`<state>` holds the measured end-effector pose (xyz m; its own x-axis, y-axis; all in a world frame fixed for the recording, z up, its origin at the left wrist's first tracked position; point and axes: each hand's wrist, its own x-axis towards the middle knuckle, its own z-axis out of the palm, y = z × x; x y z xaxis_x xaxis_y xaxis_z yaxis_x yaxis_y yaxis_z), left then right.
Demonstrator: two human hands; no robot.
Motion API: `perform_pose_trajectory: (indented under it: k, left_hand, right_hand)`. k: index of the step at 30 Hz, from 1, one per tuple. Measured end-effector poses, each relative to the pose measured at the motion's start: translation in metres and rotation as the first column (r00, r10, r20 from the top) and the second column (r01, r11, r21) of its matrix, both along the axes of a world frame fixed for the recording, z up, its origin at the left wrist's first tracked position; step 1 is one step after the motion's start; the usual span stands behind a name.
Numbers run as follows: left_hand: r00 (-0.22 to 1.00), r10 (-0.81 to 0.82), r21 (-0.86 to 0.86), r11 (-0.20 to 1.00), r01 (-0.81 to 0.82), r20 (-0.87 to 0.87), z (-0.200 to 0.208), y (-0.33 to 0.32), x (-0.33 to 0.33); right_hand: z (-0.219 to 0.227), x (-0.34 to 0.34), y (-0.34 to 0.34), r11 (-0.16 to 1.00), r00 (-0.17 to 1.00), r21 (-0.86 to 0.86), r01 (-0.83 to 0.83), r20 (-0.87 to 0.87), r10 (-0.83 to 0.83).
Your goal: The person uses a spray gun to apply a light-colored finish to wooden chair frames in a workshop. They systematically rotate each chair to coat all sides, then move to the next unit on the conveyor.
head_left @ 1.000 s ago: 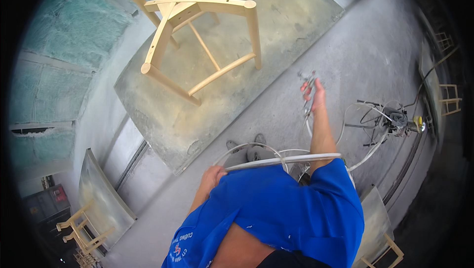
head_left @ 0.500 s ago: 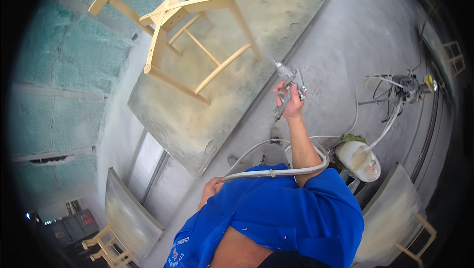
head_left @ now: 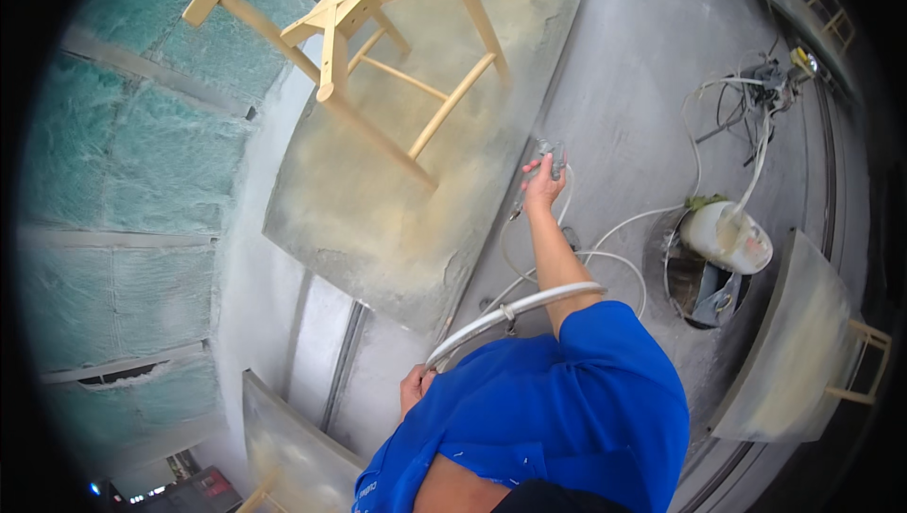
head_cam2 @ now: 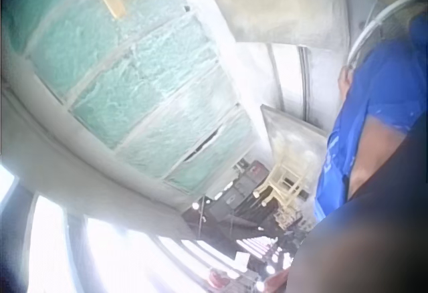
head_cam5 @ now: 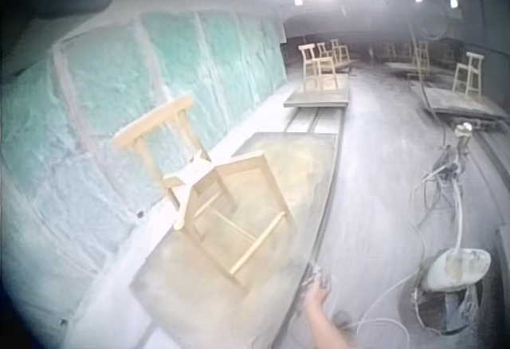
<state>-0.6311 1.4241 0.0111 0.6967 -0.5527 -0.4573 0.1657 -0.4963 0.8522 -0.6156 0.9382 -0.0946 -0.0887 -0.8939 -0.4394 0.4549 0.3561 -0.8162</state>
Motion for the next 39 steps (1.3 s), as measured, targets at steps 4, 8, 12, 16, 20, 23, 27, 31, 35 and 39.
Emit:
perform_pose_trajectory:
  k: [4,8,12,16,20,23,27,31,35,39]
  left_hand:
    - [0.993,-0.037,0.058,0.998,0.031,0.113,0.01,0.029,0.023]
    - [0.975,-0.15,0.103,0.986,0.135,0.161,0.016,0.042,0.029]
    - [0.959,-0.256,0.085,0.965,0.247,0.12,0.015,0.035,0.016]
    - [0.935,-0.326,0.136,0.942,0.308,0.14,0.011,0.025,0.012]
    - [0.89,-0.391,0.113,0.92,0.375,0.233,0.009,0.024,0.02]
    - [0.903,-0.359,0.1,0.933,0.345,0.238,0.011,0.027,0.022]
    - [0.934,-0.258,0.116,0.965,0.236,0.246,0.018,0.024,0.022]
    - [0.937,-0.145,0.044,0.989,0.139,0.318,0.026,0.02,0.026]
    - [0.98,-0.126,-0.008,0.992,0.128,0.153,0.028,0.017,0.026]
    - [0.98,-0.152,-0.057,0.985,0.16,0.126,0.027,0.009,0.022]
  right_hand:
    - [0.005,-0.003,0.03,0.994,0.997,0.107,0.033,-0.067,-0.026]
    - [0.04,-0.042,0.032,0.892,0.876,-0.287,-0.348,-0.438,0.201]
    - [0.091,-0.067,0.023,0.527,0.601,-0.383,-0.759,-0.723,0.34]
    - [0.124,-0.072,0.03,0.2,0.497,-0.455,-0.868,-0.791,0.357]
    - [0.119,-0.079,0.047,0.215,0.428,-0.377,-0.901,-0.691,0.582]
    - [0.096,-0.07,0.061,0.576,0.654,-0.318,-0.753,-0.459,0.601]
    - [0.071,-0.021,0.043,0.992,0.994,-0.059,-0.109,-0.037,0.107]
    - [0.083,0.015,0.005,0.995,0.968,-0.094,0.041,0.25,-0.017]
    - [0.127,0.021,-0.008,0.936,0.862,-0.35,-0.037,0.462,0.207]
    - [0.172,0.02,-0.02,0.928,0.889,-0.354,-0.118,0.378,0.258]
